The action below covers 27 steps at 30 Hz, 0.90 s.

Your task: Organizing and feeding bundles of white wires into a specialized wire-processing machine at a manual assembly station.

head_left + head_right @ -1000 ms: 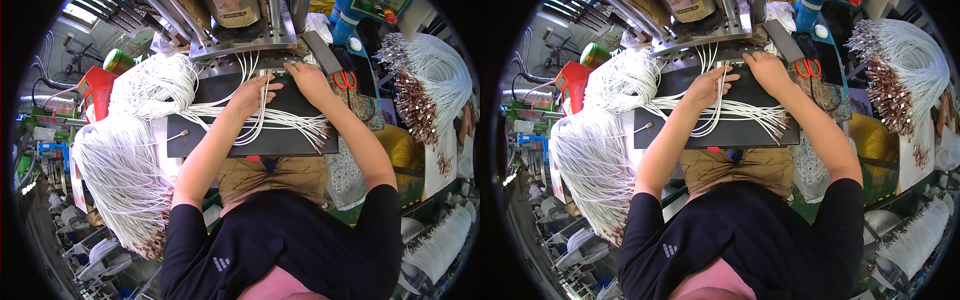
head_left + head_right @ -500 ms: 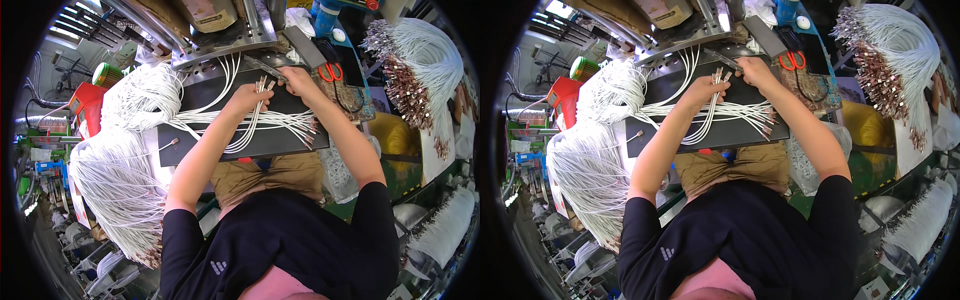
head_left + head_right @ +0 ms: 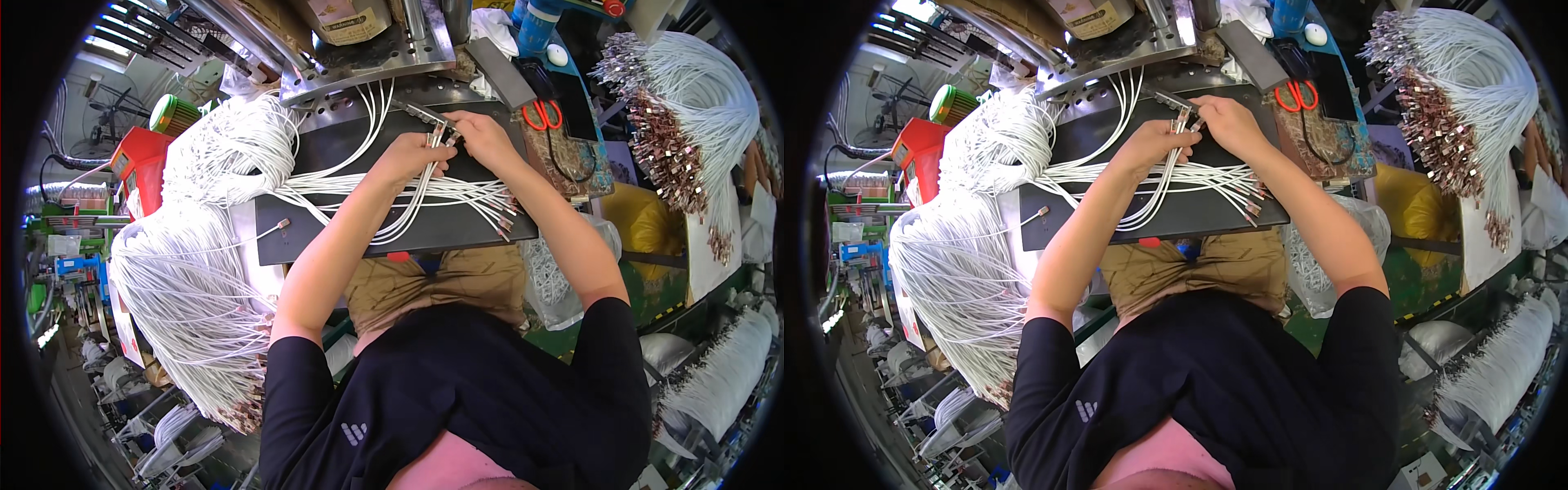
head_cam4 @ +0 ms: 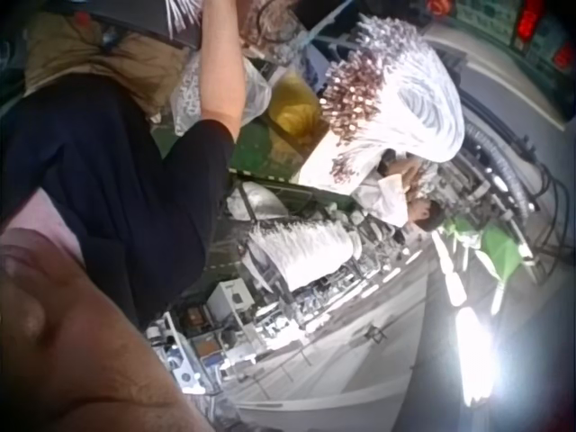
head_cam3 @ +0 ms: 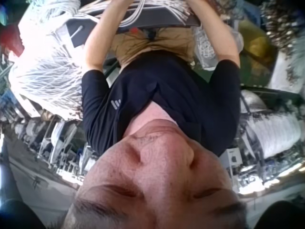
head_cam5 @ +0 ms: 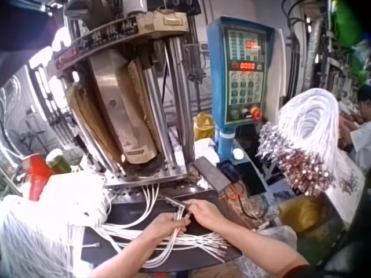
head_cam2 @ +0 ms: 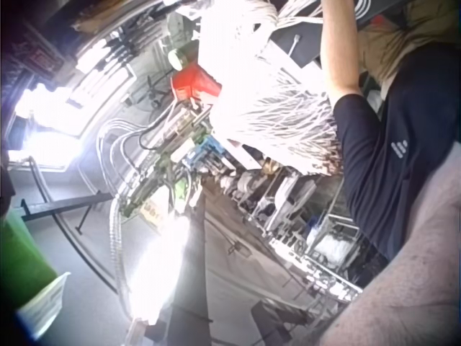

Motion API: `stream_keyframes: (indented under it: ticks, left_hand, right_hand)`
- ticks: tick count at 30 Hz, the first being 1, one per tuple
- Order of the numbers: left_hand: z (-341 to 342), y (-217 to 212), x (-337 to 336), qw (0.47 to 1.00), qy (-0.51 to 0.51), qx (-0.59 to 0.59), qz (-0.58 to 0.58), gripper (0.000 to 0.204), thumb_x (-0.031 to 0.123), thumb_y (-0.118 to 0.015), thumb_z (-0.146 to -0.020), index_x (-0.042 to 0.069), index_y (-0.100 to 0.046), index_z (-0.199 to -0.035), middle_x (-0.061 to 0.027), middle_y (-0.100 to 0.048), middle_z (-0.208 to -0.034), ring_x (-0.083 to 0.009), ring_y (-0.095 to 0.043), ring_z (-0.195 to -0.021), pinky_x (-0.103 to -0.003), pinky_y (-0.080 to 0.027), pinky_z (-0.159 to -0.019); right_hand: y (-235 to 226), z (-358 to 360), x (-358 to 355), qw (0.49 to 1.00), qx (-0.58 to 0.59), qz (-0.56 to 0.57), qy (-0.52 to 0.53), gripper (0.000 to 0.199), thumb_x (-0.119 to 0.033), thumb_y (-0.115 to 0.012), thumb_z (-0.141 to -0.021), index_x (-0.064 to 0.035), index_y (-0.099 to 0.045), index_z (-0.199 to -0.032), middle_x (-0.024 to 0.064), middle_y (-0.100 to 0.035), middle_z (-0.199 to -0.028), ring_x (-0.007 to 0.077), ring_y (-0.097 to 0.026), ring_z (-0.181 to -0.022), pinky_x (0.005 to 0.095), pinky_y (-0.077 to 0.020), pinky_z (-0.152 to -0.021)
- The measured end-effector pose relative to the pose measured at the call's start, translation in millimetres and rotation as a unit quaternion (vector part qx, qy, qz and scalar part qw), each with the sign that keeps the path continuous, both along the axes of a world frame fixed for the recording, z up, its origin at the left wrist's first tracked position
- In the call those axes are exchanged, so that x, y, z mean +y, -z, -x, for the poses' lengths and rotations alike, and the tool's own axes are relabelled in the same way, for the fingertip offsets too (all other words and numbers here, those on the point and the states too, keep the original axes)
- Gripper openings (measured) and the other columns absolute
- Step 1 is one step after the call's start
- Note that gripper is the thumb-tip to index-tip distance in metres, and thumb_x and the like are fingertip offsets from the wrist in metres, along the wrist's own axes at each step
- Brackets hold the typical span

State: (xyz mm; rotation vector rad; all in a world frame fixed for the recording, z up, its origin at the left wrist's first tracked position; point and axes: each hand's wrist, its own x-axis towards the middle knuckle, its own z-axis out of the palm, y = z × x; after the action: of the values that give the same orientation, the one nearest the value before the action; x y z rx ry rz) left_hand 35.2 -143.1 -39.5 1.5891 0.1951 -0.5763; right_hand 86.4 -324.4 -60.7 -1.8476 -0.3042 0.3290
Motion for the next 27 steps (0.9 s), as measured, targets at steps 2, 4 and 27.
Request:
stream_keyframes:
  ticks: [2,4,27]
  left_hand:
    - [1,0,-1,1.000,-0.018,0.000,0.019,0.024,0.025,-0.075,-0.088,0.003,-0.069,-0.096,-0.0023,-0.066,-0.080,-0.0091,-0.062,-0.069,-0.024,-0.051,-0.065]
    - [2,2,1,0.999,-0.027,-0.001,0.028,0.025,0.026,-0.075,-0.088,0.003,-0.070,-0.097,-0.0016,-0.065,-0.079,-0.0088,-0.062,-0.068,-0.023,-0.050,-0.064]
    - [-8,5,26,0.997,-0.049,0.034,0.042,0.024,0.028,-0.068,-0.094,0.005,-0.072,-0.100,0.0036,-0.061,-0.076,-0.0083,-0.059,-0.066,-0.022,-0.048,-0.065]
  right_hand:
    - [3,-1,-1,0.999,-0.037,0.037,-0.002,0.038,-0.019,-0.048,-0.093,0.0014,-0.067,-0.120,0.0025,-0.067,-0.082,0.0086,-0.055,-0.064,0.0241,-0.0424,-0.058]
    - [11,-14,-7,0.997,-0.062,-0.003,-0.034,0.036,-0.016,-0.053,-0.091,0.0018,-0.067,-0.119,0.0014,-0.066,-0.082,0.0082,-0.056,-0.067,0.0246,-0.0434,-0.060]
    - [-15,-14,-33,0.997,0.060,-0.005,-0.051,0.043,-0.026,-0.079,-0.084,0.0005,-0.068,-0.116,0.0070,-0.072,-0.098,0.0096,-0.063,-0.083,0.0245,-0.0490,-0.077]
